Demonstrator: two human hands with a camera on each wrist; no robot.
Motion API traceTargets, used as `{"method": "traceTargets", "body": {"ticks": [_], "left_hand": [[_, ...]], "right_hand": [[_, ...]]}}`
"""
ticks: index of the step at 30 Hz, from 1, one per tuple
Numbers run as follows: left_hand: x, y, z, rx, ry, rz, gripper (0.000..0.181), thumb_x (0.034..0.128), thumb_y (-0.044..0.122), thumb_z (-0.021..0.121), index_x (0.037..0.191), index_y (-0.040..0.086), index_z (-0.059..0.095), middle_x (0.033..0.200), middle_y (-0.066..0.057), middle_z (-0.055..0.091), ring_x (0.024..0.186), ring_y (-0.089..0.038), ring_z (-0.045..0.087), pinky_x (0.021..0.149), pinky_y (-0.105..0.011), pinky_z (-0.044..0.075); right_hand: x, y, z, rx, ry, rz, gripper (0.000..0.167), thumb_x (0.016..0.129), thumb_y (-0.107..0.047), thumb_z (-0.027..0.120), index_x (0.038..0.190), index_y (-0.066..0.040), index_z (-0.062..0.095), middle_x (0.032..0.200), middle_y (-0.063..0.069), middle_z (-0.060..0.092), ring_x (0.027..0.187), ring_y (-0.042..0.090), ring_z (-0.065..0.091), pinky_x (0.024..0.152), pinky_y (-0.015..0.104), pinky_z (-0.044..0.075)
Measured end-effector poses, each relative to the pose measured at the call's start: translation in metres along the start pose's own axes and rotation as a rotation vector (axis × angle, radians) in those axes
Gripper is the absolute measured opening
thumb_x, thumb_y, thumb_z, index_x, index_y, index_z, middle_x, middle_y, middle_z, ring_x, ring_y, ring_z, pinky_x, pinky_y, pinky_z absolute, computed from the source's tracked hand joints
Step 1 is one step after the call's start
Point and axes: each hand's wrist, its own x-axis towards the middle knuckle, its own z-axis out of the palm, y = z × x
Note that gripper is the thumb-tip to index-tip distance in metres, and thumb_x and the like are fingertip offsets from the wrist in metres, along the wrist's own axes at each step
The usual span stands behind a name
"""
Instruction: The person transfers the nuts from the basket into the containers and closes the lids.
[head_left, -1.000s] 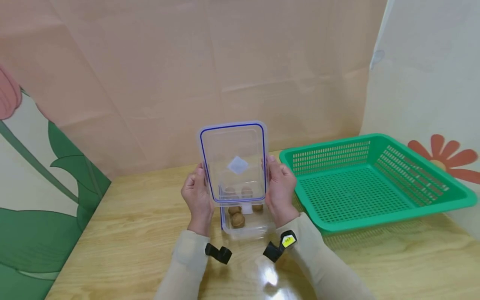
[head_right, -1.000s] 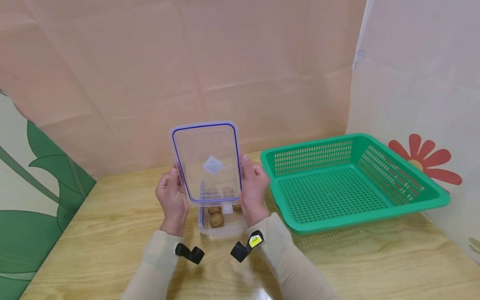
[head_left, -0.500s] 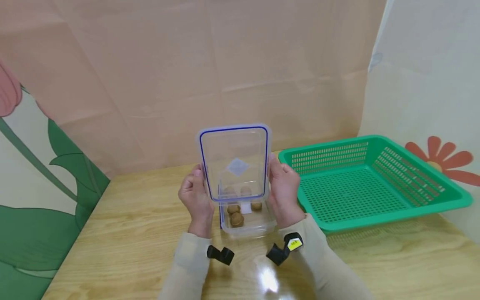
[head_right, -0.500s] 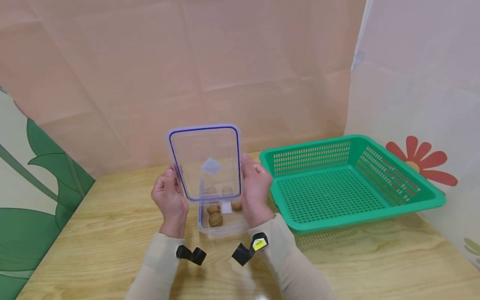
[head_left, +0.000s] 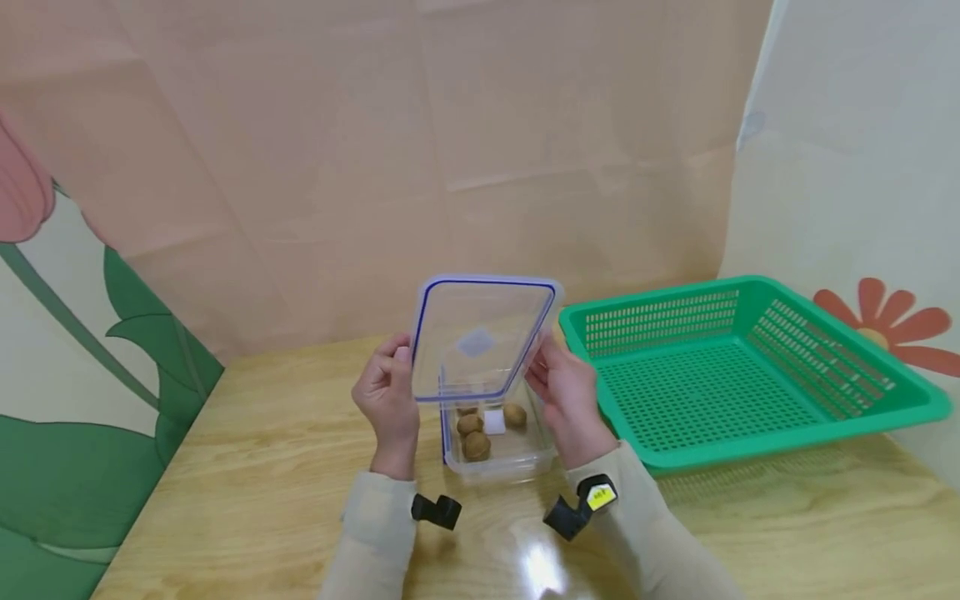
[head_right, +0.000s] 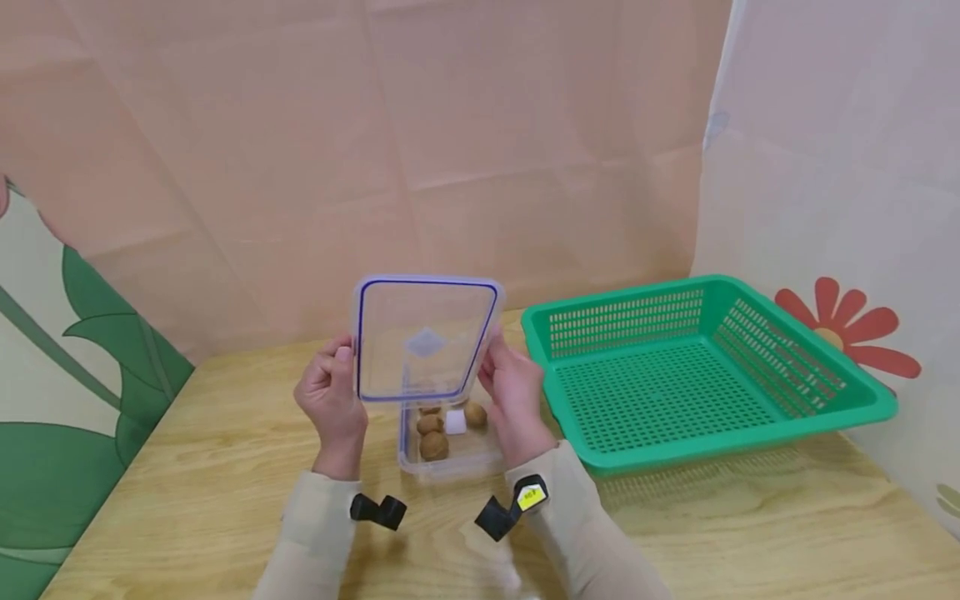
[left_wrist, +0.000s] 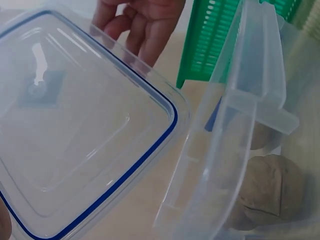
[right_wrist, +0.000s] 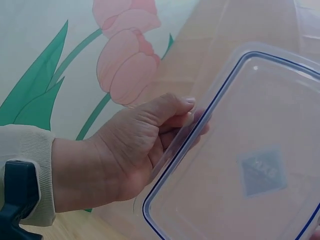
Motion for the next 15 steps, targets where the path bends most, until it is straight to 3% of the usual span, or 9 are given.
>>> {"method": "traceTargets", "body": {"ticks": [6, 9, 15], "left_hand": [[0.001, 0.002, 0.0, 0.019, -0.043, 0.07, 0.038, 0.0844, 0.001, 0.057, 0.053, -0.008, 0.038, 0.089, 0.004, 0.071, 0.079, -0.011, 0.065, 0.065, -0.018, 0.054], [-0.001, 0.004, 0.0, 0.044, -0.062, 0.111, 0.042, 0.0858, 0.007, 0.059, 0.052, -0.005, 0.037, 0.088, 0.006, 0.07, 0.079, -0.01, 0.064, 0.065, -0.017, 0.053], [-0.004, 0.002, -0.002, 0.031, -0.078, 0.139, 0.041, 0.086, 0.004, 0.058, 0.052, -0.005, 0.037, 0.089, 0.004, 0.07, 0.08, -0.011, 0.064, 0.067, -0.018, 0.053]], "right_hand": [[0.001, 0.0, -0.005, 0.002, -0.095, 0.051, 0.024, 0.093, -0.027, 0.054, 0.106, -0.006, 0.058, 0.075, -0.005, 0.068, 0.079, 0.009, 0.066, 0.099, 0.038, 0.046], [0.001, 0.001, -0.008, 0.014, -0.133, 0.078, 0.033, 0.094, -0.026, 0.052, 0.118, -0.004, 0.053, 0.078, -0.003, 0.069, 0.083, 0.01, 0.066, 0.103, 0.04, 0.041], [-0.001, 0.003, -0.012, 0.042, -0.143, 0.096, 0.024, 0.096, -0.027, 0.049, 0.11, -0.009, 0.052, 0.077, -0.002, 0.068, 0.083, 0.013, 0.065, 0.103, 0.04, 0.041]]}}
